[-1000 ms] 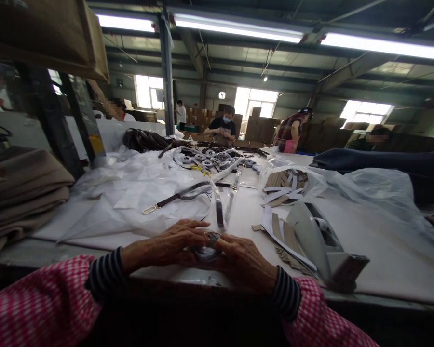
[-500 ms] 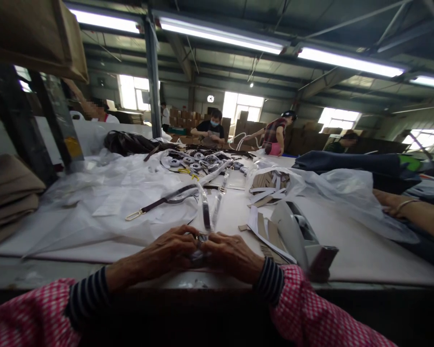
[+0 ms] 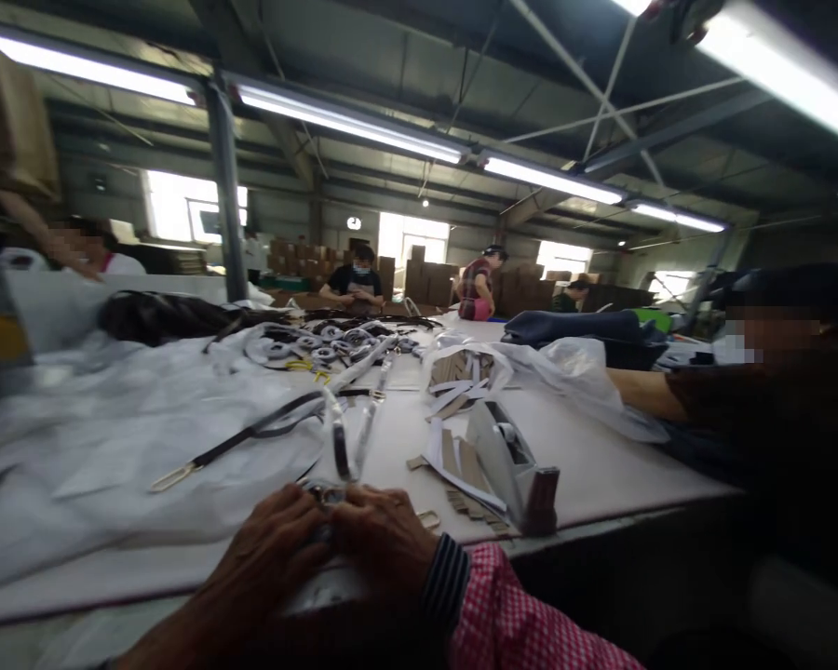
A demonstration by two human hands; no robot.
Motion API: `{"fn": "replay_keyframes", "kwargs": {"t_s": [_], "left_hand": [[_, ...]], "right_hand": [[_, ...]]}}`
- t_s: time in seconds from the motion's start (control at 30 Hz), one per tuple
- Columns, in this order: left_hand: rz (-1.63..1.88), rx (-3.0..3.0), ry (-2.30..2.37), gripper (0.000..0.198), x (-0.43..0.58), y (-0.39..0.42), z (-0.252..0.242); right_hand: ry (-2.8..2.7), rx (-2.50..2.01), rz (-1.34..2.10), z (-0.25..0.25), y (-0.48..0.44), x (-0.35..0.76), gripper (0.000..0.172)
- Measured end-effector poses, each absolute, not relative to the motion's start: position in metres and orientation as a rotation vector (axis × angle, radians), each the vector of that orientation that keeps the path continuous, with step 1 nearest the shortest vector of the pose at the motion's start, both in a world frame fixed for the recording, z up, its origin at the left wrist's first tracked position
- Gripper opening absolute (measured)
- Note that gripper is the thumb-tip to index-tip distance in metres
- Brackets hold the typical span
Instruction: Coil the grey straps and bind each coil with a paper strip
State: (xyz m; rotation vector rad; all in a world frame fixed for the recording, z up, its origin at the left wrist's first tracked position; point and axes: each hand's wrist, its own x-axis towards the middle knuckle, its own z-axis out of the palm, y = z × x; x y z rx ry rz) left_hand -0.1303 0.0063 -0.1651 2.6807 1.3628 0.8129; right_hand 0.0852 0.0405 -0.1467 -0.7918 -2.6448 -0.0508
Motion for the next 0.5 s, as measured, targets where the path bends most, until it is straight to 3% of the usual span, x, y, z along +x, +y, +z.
{"fn": "replay_keyframes", "kwargs": {"t_s": [0.2,0.33,0.5], "left_hand": [[0.757,2.674,1.480,0.003,-0.114,-0.003,-0.152],[0.793,2.638,1.495,0.010,-0.113,-0.003,-0.149],[0.795,2.343,1.536,0.019,-0.114,-0.015,-0.130]], "right_hand": [[-2.605,-0.837,0.082,-0.112,0.038,0.119,0.029],[-2.472,-1.236,-0.097,-0.087,0.049,0.173,0.020],[-2.542,-1.474,-0.262,-0.106,0.062,0.209,0.014]]}}
